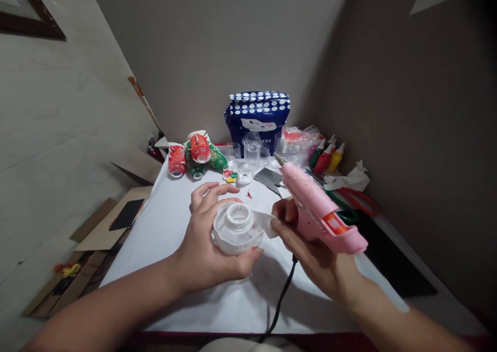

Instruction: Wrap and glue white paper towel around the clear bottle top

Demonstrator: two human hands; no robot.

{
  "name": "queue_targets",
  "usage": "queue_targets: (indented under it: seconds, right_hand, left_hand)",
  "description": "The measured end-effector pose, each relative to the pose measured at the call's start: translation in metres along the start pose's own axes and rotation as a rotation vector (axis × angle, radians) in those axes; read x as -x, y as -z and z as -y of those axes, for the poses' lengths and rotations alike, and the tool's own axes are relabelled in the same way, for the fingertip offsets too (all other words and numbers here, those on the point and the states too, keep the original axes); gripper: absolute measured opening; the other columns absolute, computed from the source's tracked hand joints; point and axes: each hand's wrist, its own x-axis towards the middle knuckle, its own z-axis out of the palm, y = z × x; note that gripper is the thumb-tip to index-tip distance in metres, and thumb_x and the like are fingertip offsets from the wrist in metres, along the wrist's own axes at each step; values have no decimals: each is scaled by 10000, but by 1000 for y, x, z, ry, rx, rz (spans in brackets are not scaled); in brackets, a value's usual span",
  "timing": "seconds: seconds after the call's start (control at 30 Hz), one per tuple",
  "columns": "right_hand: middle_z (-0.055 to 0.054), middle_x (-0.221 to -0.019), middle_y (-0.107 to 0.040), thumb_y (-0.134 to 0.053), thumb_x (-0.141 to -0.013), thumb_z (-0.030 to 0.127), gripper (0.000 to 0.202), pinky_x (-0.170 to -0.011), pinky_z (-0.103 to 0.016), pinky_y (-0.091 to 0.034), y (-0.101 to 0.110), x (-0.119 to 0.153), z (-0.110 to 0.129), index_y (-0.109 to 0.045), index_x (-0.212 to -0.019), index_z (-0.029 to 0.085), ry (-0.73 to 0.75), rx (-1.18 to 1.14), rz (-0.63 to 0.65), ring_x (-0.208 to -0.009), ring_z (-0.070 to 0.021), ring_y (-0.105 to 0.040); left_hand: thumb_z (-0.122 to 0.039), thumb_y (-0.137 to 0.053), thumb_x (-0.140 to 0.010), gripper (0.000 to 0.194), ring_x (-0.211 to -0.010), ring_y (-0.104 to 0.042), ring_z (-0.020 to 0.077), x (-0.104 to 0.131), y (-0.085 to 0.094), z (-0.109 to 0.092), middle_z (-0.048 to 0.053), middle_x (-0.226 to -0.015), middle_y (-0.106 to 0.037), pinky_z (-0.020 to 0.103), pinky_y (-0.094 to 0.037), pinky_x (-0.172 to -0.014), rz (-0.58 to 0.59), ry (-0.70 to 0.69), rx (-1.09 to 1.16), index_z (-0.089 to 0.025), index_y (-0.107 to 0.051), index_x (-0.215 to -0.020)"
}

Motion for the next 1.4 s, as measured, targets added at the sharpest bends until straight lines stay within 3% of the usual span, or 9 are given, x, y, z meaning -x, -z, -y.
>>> queue_targets:
  seconds: [0.17, 0.57, 1.2, 1.4]
  right_hand:
    - [13, -904, -521, -579, -921, 272, 180, -509, -235, -371, 6, 0, 5, -427, -827, 251, -45, -43, 16, -621, -96, -440]
    - [28, -942, -518, -574, -954, 292, 125, -521, -233, -342, 8, 4, -2, -474, -885, 267, -50, -108, 59, -646, -87, -413]
    - [26, -866, -491, -556, -969, 344, 110, -487, -251, -281, 10, 7, -4, -514, -932, 250, -68, -83, 111, -601, -76, -378]
    - [14, -875, -500, -564, -962, 348, 111, -509, -246, -318, 9, 8, -4, -513, -943, 251, -54, -51, 100, -654, -94, -445]
  left_hand:
    - [-363, -769, -536, 458, -1250, -342, 357, 0, 3, -1, 93, -1307, -513, 537, -266, -1090, 43, -18, -57, -219, -585, -930]
    - [-392, -728, -557, 446, -1331, -288, 380, 0, 2, 1, 125, -1440, -455, 566, -241, -1112, 57, -37, -102, -211, -592, -942]
    - [-426, -673, -592, 414, -1368, -234, 400, -1, 1, 2, 181, -1475, -395, 590, -200, -1123, 42, -85, -179, -177, -613, -917]
    - [-432, -675, -588, 436, -1374, -223, 413, -1, 1, 3, 174, -1474, -396, 606, -209, -1121, 49, -97, -193, -178, -617, -938]
